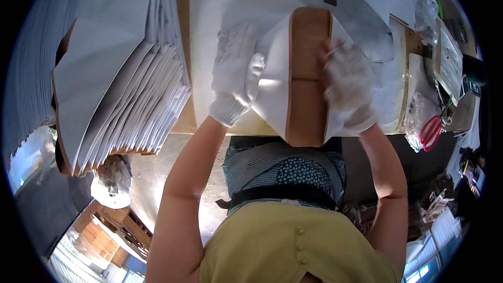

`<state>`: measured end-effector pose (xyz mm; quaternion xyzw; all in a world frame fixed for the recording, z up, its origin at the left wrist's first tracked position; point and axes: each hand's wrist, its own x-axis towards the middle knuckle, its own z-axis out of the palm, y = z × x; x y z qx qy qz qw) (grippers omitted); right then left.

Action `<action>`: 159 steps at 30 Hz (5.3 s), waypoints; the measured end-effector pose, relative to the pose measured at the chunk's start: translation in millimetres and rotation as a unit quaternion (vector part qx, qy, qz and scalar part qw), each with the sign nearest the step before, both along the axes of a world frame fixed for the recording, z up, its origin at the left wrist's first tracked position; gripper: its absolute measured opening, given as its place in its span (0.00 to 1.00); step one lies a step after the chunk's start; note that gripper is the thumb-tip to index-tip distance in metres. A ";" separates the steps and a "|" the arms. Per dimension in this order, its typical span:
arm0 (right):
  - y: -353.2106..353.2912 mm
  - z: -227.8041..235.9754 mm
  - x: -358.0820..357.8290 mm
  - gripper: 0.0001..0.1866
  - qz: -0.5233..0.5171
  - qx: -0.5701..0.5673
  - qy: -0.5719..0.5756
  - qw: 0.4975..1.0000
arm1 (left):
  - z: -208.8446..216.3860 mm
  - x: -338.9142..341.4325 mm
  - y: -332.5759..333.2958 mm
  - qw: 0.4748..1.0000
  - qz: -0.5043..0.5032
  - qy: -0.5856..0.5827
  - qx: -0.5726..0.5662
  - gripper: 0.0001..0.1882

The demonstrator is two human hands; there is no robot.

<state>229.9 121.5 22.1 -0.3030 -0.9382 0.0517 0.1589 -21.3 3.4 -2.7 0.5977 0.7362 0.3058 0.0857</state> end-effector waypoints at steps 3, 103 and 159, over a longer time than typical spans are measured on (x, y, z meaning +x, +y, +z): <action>-52.1 -5.9 8.4 0.21 0.240 -0.122 -0.015 0.963 | -1.8 4.4 1.5 0.998 0.004 0.057 -0.038 0.38; 22.6 12.5 79.0 0.39 -0.043 -0.141 -0.152 0.977 | 16.0 34.5 19.0 0.977 -0.031 -0.187 -0.099 0.13; 217.3 35.3 8.5 0.43 -0.153 0.067 0.120 0.979 | 190.7 -466.7 -305.0 0.909 0.318 0.253 -0.086 0.30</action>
